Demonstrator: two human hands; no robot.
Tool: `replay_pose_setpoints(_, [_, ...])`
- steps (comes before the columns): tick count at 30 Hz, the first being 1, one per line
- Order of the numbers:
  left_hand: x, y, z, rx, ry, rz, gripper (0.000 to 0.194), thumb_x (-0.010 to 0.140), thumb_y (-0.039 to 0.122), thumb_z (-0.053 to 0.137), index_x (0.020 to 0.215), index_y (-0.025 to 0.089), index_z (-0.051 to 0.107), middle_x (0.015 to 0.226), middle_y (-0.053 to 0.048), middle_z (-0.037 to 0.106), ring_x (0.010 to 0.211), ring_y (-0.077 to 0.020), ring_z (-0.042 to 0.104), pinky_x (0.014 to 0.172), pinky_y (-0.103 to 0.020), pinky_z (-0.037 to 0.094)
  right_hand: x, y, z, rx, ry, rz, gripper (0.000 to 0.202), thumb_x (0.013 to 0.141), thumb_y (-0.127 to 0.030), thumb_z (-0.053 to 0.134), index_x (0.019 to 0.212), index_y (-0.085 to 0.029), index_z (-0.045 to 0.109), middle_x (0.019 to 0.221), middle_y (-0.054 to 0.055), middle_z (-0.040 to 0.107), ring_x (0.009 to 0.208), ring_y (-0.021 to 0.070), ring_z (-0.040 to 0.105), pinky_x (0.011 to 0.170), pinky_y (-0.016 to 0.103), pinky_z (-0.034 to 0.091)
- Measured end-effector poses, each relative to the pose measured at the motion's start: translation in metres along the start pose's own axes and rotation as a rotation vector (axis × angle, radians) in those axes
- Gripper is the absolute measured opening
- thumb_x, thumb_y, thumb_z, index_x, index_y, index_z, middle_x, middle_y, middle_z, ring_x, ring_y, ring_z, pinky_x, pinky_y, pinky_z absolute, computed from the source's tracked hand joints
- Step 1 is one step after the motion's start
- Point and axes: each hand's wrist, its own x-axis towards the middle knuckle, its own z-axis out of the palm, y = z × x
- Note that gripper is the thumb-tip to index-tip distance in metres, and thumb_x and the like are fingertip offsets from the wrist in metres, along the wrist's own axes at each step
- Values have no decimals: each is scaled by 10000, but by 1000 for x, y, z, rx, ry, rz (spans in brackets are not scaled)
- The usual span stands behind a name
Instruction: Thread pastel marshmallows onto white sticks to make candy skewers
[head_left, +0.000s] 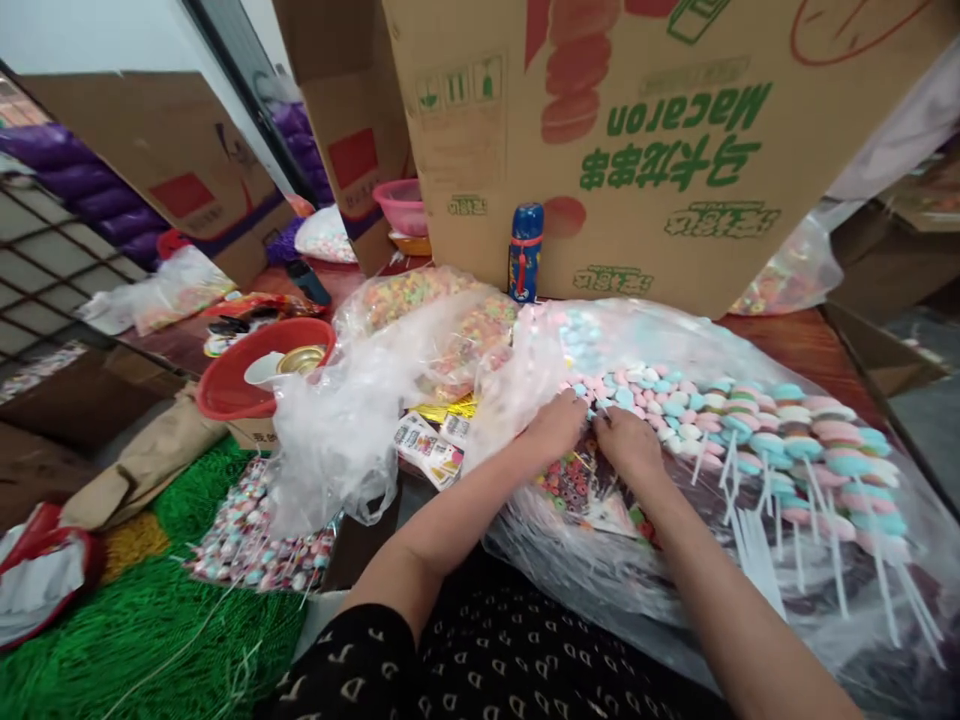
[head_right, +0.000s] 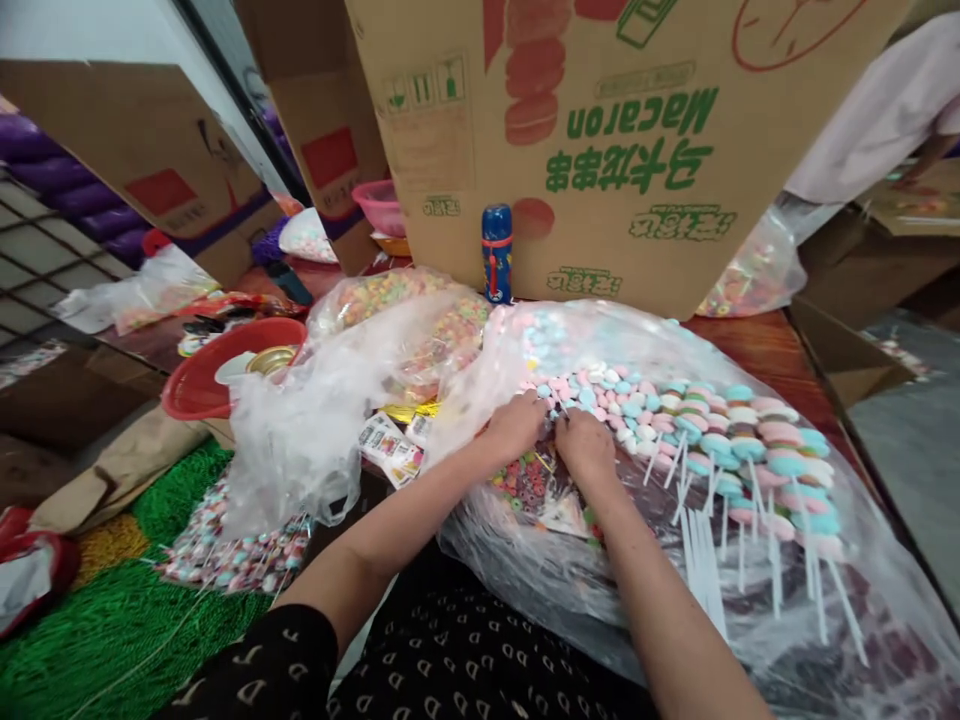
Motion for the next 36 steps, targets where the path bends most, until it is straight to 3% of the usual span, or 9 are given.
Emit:
replay_pose_setpoints(5, [-7,0,-6,-184,99,-8,193,1083,301,535,1124,175,675,1162,-120,740,1105,-250,694,924,-338,533,-10,-8,-28,161,-9,187,303,851,-475,496,631,-269,524,570,22,523,619,224,507,615,345,329])
replay_pose_setpoints(9, [-14,11,9,-913,180,-129,138,1014,333,618,1024,197,639,814,11,662,761,-165,670,735,-286,507,-31,-17,-52,381,56,263,409,797,-637,531,715,-247,622,631,8,589,653,223,538,626,337,387])
replay_pose_setpoints(11, [-17,18,22,-1290,181,-168,152,960,318,655,1041,189,646,798,27,641,660,-133,618,657,-266,483,-43,-23,-60,413,79,268,442,775,-661,542,786,-238,671,688,29,658,688,240,579,656,348,425])
replay_pose_setpoints(13, [-21,24,33,-1481,189,-181,191,911,330,695,1012,169,679,804,18,648,624,-119,578,631,-265,469,-54,-27,-65,374,92,252,462,758,-657,550,857,-234,705,756,64,725,726,269,625,692,368,458])
replay_pose_setpoints(18, [-31,29,46,-1425,375,-150,117,845,280,762,848,170,722,842,-12,705,794,-154,628,835,-303,519,-74,-29,-62,223,163,164,429,794,-599,535,935,-241,725,833,126,785,797,327,714,731,397,505])
replay_pose_setpoints(22, [-41,30,51,-1379,377,-82,198,924,361,687,841,183,718,845,-8,691,895,-179,636,940,-329,505,-80,-27,-50,142,200,85,385,826,-559,519,925,-240,710,889,158,803,830,343,749,707,402,519])
replay_pose_setpoints(25, [-49,33,53,-1441,358,-49,333,902,517,721,877,185,717,863,-10,684,879,-172,621,918,-328,495,-82,-26,-47,100,184,58,364,826,-525,503,921,-240,709,906,160,805,818,347,752,688,407,513])
replay_pose_setpoints(31, [-62,37,47,-1661,322,-134,551,594,595,952,868,175,724,827,-14,702,737,-144,618,766,-306,504,-92,-24,-55,356,106,153,502,782,-634,600,1022,-227,768,954,124,836,866,344,764,784,441,570])
replay_pose_setpoints(36, [-76,39,46,-1686,267,-99,494,621,531,948,876,158,749,720,6,678,605,-113,578,657,-289,463,-103,-22,-60,437,99,110,585,832,-700,613,1093,-212,804,1017,104,855,933,331,781,842,440,599])
